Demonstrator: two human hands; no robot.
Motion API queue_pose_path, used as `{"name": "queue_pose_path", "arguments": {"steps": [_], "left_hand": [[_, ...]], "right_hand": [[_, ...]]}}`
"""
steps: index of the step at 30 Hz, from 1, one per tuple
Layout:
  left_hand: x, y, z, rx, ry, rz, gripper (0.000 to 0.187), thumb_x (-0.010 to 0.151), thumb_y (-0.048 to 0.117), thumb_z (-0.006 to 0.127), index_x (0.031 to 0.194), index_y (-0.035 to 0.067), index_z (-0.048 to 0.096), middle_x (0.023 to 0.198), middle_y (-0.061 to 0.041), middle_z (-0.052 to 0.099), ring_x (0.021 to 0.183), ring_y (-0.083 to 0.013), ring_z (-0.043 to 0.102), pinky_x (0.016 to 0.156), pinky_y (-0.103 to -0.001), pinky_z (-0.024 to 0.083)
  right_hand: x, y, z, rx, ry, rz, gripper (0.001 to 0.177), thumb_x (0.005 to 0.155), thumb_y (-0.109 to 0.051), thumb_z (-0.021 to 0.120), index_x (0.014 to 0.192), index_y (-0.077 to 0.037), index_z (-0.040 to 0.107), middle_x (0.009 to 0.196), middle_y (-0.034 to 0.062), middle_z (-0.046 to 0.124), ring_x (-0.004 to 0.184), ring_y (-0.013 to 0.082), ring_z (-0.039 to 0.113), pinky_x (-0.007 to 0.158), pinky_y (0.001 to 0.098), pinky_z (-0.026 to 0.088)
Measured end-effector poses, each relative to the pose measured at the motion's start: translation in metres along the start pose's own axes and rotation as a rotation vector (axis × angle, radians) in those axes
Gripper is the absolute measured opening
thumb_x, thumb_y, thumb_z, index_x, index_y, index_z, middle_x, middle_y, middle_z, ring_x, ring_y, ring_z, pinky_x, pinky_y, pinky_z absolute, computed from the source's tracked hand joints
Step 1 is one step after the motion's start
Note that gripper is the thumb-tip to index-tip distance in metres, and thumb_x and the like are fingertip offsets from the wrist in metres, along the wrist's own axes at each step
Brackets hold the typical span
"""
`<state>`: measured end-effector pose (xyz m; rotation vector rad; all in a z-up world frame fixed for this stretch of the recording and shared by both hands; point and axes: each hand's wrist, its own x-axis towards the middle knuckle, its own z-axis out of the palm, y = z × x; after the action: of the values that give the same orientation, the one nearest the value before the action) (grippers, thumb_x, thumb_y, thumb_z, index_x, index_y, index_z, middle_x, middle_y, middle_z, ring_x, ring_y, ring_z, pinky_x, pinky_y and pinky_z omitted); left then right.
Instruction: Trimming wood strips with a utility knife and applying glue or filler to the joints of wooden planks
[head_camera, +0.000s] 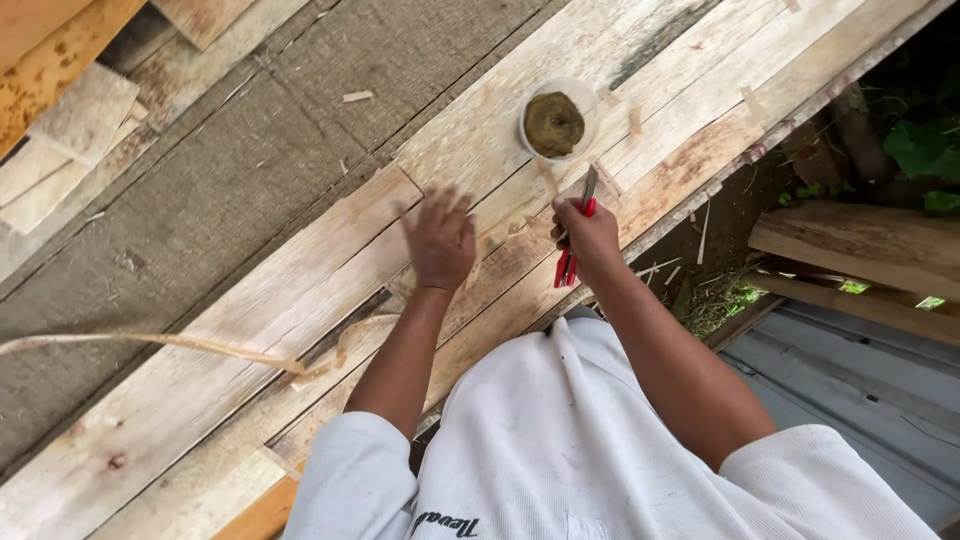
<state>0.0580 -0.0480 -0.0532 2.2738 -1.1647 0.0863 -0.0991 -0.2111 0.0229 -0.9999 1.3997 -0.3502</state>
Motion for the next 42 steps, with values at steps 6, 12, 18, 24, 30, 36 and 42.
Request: {"name": "queue_pose_path", "arguments": {"steps": [6,12,18,24,30,36,42], "left_hand": [[0.072,0.078,0.004,0.003,-0.306,0.177,0.072,0.088,0.014,0.072,0.154,0.035,0.05,0.155,-0.01,0.038,0.149,-0.039,0.033,0.117,-0.071,0.027],[0.119,0.109,0.015,0.144,-0.53,0.22,0.093,0.083,0.001,0.071,0.158,0.046,0.04,0.175,-0.013,-0.002,0.158,-0.0456,-0.015,0.11,-0.09,0.004],[0.145,0.117,0.005,0.167,-0.702,0.18,0.08,0.084,0.006,0.068,0.152,0.045,0.052,0.176,-0.007,0.001,0.157,-0.0397,-0.017,0.109,-0.09,-0.006],[0.147,0.115,0.024,0.259,-0.708,0.239,0.079,0.084,0.011,0.064,0.153,0.047,0.05,0.176,-0.001,-0.004,0.157,-0.0375,-0.018,0.11,-0.09,-0.008],[0.142,0.1,0.033,0.228,-0.663,0.26,0.08,0.082,0.011,0.062,0.151,0.05,0.05,0.176,0.002,-0.003,0.158,-0.0369,-0.016,0.109,-0.09,-0.009],[0.165,0.118,0.011,0.332,-0.803,0.267,0.065,0.094,0.019,0.064,0.148,0.052,0.053,0.175,0.006,0.0,0.158,-0.0339,-0.015,0.118,-0.085,-0.006],[0.169,0.118,0.028,0.653,-1.002,0.386,0.069,0.103,0.041,0.048,0.162,0.056,0.015,0.17,-0.001,-0.028,0.15,-0.0368,-0.034,0.113,-0.078,-0.016]], "right_hand": [[0.05,-0.031,-0.003,0.127,0.105,0.089,0.02,0.087,-0.02,0.082,0.093,-0.006,0.069,0.071,0.0074,0.065,0.057,0.0166,0.065,0.044,0.0267,0.052],[0.074,-0.046,0.006,0.142,0.123,0.08,0.032,0.079,-0.017,0.089,0.088,-0.005,0.061,0.07,0.0108,0.066,0.053,0.0174,0.065,0.042,0.0263,0.05],[0.072,-0.059,-0.001,0.072,0.101,0.077,0.036,0.078,-0.017,0.09,0.087,-0.006,0.056,0.067,0.0119,0.064,0.049,0.0165,0.062,0.04,0.026,0.047],[0.07,-0.072,-0.003,-0.016,0.089,0.061,0.034,0.08,-0.015,0.087,0.091,-0.005,0.056,0.068,0.0121,0.065,0.051,0.0163,0.064,0.043,0.0241,0.049],[0.082,-0.066,-0.006,-0.065,0.075,0.054,0.038,0.078,-0.017,0.09,0.09,-0.005,0.057,0.065,0.012,0.066,0.048,0.0161,0.064,0.041,0.0249,0.05],[0.084,-0.068,-0.007,-0.016,0.047,0.057,0.035,0.08,-0.01,0.088,0.085,-0.005,0.054,0.06,0.0128,0.061,0.045,0.017,0.059,0.039,0.0249,0.046],[0.063,-0.098,-0.006,-0.151,0.052,0.228,0.038,0.086,-0.01,0.09,0.084,-0.012,0.052,0.067,0.0106,0.065,0.053,0.0153,0.057,0.047,0.0293,0.045]]}}
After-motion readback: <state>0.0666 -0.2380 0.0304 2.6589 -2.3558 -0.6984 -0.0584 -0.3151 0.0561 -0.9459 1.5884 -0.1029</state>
